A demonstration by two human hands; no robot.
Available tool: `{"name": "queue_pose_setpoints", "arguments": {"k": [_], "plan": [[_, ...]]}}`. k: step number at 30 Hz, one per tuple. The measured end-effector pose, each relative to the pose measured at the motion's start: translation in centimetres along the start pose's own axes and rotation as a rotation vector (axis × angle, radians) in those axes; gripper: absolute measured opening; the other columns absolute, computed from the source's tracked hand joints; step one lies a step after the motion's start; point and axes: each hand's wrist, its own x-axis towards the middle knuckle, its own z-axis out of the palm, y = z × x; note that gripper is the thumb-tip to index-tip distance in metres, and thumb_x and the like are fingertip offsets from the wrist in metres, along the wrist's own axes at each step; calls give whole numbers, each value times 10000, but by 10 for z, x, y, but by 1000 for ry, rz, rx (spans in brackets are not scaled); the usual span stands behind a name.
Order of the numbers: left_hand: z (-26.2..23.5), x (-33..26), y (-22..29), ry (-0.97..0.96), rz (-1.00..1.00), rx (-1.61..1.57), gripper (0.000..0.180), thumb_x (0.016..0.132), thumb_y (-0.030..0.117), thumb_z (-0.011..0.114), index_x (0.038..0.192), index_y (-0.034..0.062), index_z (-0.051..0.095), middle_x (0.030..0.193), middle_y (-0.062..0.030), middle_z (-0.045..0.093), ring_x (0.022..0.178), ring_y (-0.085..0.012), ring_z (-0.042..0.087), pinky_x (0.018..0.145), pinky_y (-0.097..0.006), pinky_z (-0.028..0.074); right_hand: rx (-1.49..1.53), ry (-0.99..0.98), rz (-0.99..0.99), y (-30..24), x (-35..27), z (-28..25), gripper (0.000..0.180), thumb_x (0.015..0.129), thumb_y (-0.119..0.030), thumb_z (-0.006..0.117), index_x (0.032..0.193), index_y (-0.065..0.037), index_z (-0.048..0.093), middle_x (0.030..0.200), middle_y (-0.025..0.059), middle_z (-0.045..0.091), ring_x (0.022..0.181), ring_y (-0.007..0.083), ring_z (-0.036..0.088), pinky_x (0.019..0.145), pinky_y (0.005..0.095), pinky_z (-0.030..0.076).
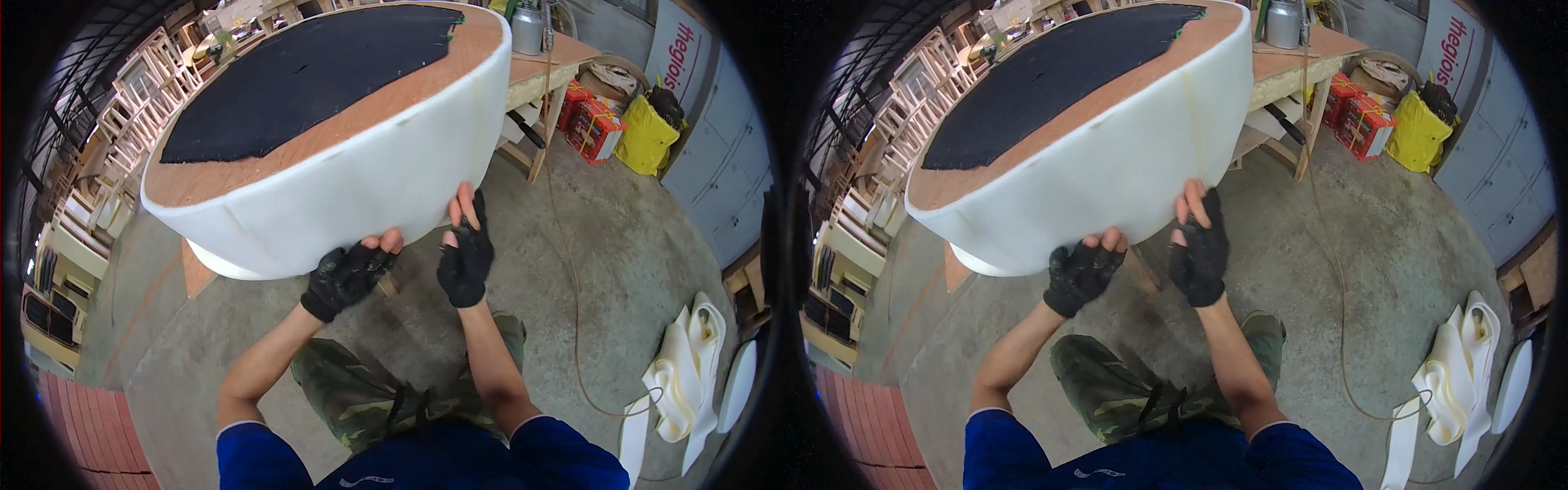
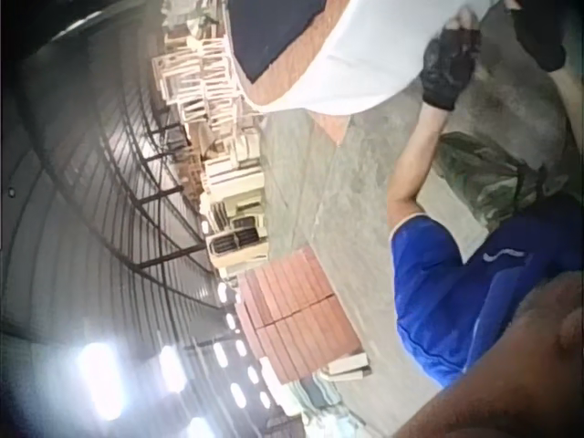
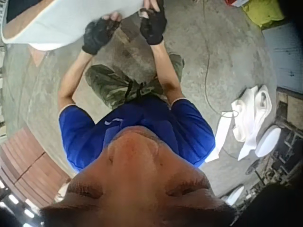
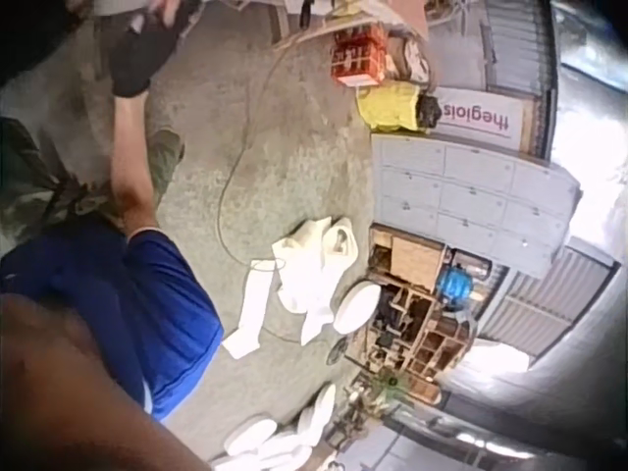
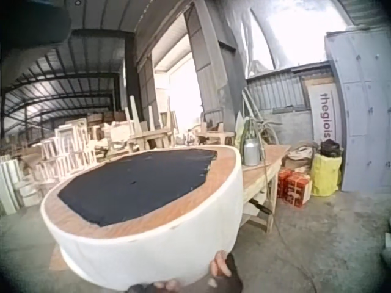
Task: Applying foam padding and adhesive to a furniture frame and trimming excess material.
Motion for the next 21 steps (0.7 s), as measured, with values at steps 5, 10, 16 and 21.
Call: {"name": "queue_pose_setpoints", "arguments": {"k": [5,10,16,21], "plan": [[-10,-4,5,90,24,-401,149,911,121,667,1051,122,720,1240,-87,707,1204,-244,633,1037,-515,414,671,182,981,2,-34,-10,196,1001,-213,623,1083,-39,658,973,30,676,848,152,647,748,319,547],[-12,3,55,-16,-548,-1020,289,929,260,712,1120,48,674,1030,-89,710,978,-293,688,813,-477,550,1305,195,1061,19,-26,16,176,953,-221,702,1044,-77,656,932,9,649,854,130,640,728,297,541],[31,9,72,431,-1066,-2118,384,1096,310,412,1338,20,482,1291,-138,559,1176,-261,571,1023,-377,473,1327,205,1168,16,-3,18,116,939,-186,698,920,-87,640,869,12,630,775,116,611,635,272,494],[35,9,50,214,-1138,-1601,181,1029,137,522,1073,-14,611,1064,-85,633,1044,-190,602,975,-355,485,1341,111,1180,20,8,15,138,969,-149,599,848,-83,613,763,26,605,659,109,566,549,272,437]]}}
